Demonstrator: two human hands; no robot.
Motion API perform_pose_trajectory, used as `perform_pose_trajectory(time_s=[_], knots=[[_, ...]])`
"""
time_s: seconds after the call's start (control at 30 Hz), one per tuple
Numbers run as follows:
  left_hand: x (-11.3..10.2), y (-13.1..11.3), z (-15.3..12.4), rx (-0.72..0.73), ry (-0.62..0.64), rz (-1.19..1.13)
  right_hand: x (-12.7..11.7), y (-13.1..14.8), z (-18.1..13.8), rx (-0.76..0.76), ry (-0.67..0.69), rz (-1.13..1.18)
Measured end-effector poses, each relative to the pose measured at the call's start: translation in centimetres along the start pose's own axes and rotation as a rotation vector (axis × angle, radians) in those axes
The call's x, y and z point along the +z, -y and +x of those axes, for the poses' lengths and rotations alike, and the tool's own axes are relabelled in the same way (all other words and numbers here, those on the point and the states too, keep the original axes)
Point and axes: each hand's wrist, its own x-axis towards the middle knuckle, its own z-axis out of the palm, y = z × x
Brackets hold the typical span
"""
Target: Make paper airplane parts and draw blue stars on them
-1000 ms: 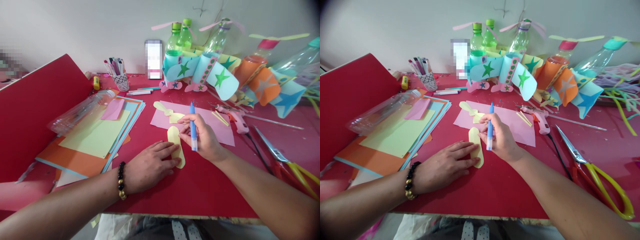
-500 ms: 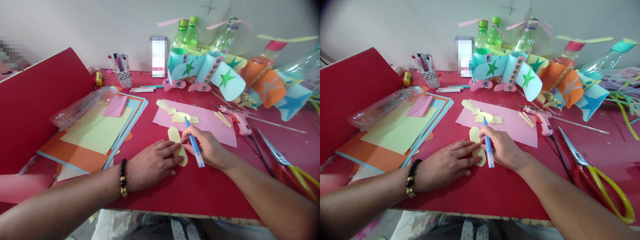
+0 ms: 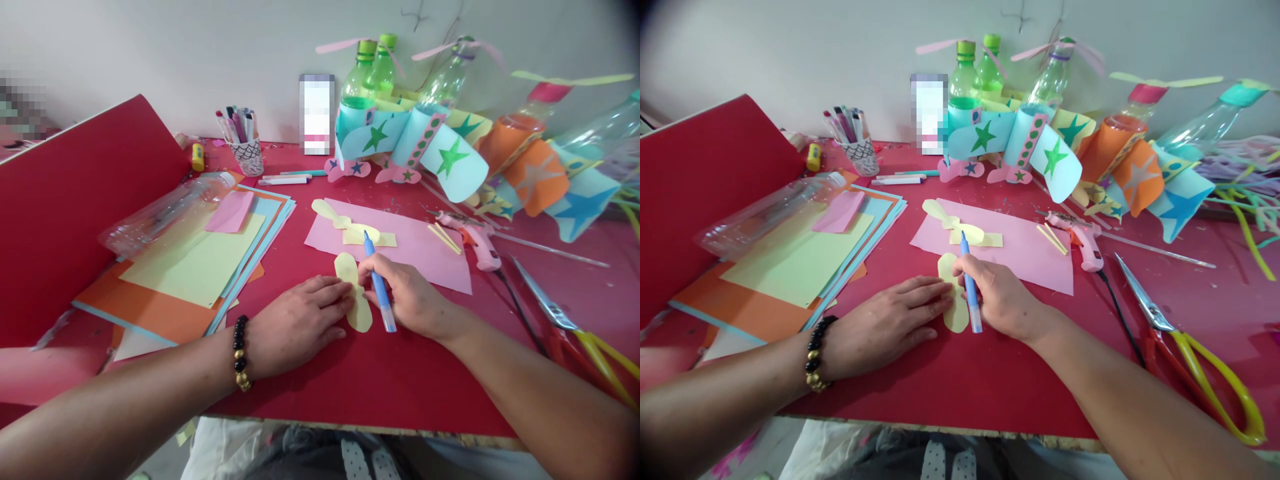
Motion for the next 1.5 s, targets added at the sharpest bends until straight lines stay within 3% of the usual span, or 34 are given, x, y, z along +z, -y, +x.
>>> perform_pose_trajectory(time_s=[0.23,0.67,0.93,1.1,1.3,1.5], knots=[[0.1,-0.2,-0.1,-0.008,0.040,-0.027,0.0,0.0,0.0,-0.002,0.002,-0.024],[-0.5,-0.4,0.0,-0.134,0.010,-0.038,0.0,0.0,-0.2,-0.019,0.031,-0.022],[-0.7,-0.3,0.1,-0.109,-0.039,-0.118,-0.2,0.3,-0.4,0.027,0.054,0.014],[-0.6,0.3,0.1,-0.160,-0.110,-0.243,-0.4,0.3,-0.4,0.047,0.062,0.044],[-1.5,0.6,0.2,-0.371,-0.310,-0.449,-0.2,0.1,-0.3,0.090,0.035,0.145],[-1.4,0.9,0.4,-0.485,-0.365,-0.905,-0.2,0.0,-0.2,0.087,0.033,0.158]])
